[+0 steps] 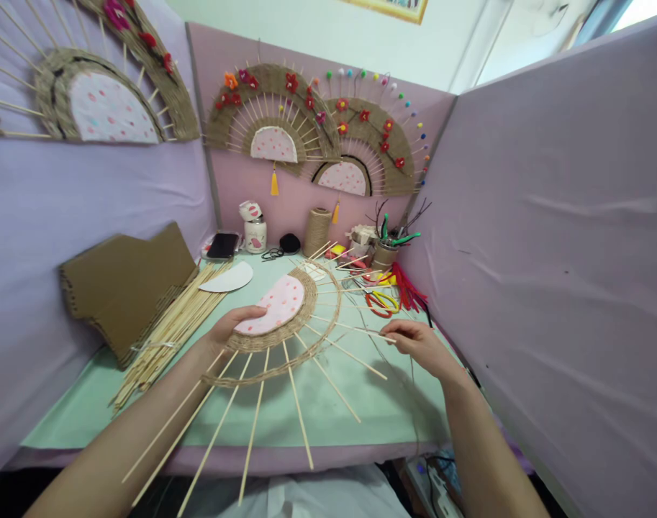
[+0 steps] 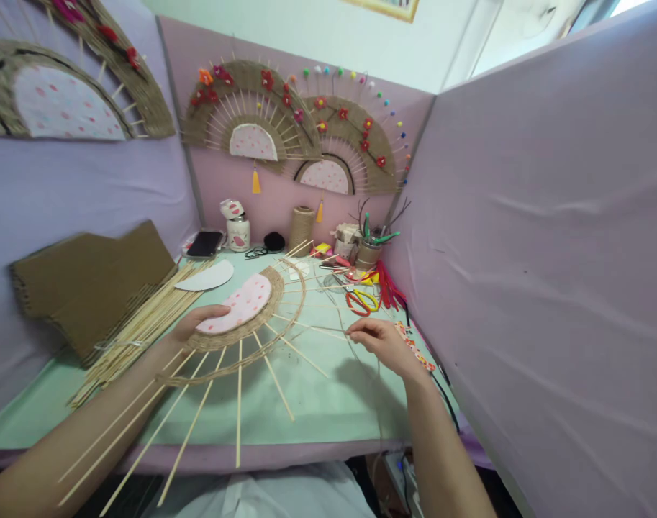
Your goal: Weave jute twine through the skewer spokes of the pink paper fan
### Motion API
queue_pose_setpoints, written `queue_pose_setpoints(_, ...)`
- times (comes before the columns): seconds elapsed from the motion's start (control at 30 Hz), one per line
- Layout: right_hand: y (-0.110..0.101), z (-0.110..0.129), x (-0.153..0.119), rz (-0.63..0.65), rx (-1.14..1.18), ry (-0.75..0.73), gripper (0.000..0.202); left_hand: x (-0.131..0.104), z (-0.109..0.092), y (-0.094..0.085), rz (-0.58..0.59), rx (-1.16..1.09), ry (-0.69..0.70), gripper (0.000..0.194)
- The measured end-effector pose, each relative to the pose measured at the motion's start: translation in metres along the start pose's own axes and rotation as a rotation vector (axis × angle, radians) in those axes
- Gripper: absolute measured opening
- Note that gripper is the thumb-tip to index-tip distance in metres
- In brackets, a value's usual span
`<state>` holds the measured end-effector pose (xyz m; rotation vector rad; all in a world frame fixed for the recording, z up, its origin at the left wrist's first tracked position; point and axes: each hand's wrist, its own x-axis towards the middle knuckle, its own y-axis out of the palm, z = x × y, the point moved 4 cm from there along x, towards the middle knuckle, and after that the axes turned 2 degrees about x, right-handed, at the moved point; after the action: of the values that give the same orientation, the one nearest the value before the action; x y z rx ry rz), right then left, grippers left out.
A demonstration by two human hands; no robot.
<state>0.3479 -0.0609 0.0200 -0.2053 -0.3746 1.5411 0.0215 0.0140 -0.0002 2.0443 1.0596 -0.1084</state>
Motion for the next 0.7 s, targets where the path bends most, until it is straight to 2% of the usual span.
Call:
queue_pose_setpoints(0.1,-0.017,0.030,0.023,-0.097,-0.169,-0.123,0.022,-0.002,-0.013,-0.003,-0.049,0.068,0.032,0.044)
queue_pose_setpoints(0.2,-0.027,0.089,0.056,-0.199,-0.326,-0.313,0.023,-0.011,-0.043,0.003,-0.144,0.103,0.140,0.046)
queue_pose_setpoints(0.3,-0.031,0.155,0.083,-0.303,-0.435,-0.528,0.023,-0.030,-0.078,0.019,-0.196,0.109,0.268,0.047)
queue_pose_setpoints(0.4,-0.029,0.194,0.092,-0.362,-0.432,-0.667,0.025,-0.048,-0.098,0.031,-0.190,0.122,0.324,0.047)
queue_pose_setpoints(0.47,-0.025,0.199,0.089,-0.405,-0.407,-0.713,0.024,-0.054,-0.099,0.031,-0.169,0.126,0.347,0.046)
queue_pose_setpoints(0.53,-0.017,0.191,0.083,-0.437,-0.385,-0.733,0.023,-0.055,-0.091,0.024,-0.154,0.139,0.343,0.045)
queue_pose_setpoints(0.7,0.003,0.143,0.079,-0.411,-0.295,-0.656,0.017,-0.040,-0.063,0.000,-0.136,0.206,0.321,0.047)
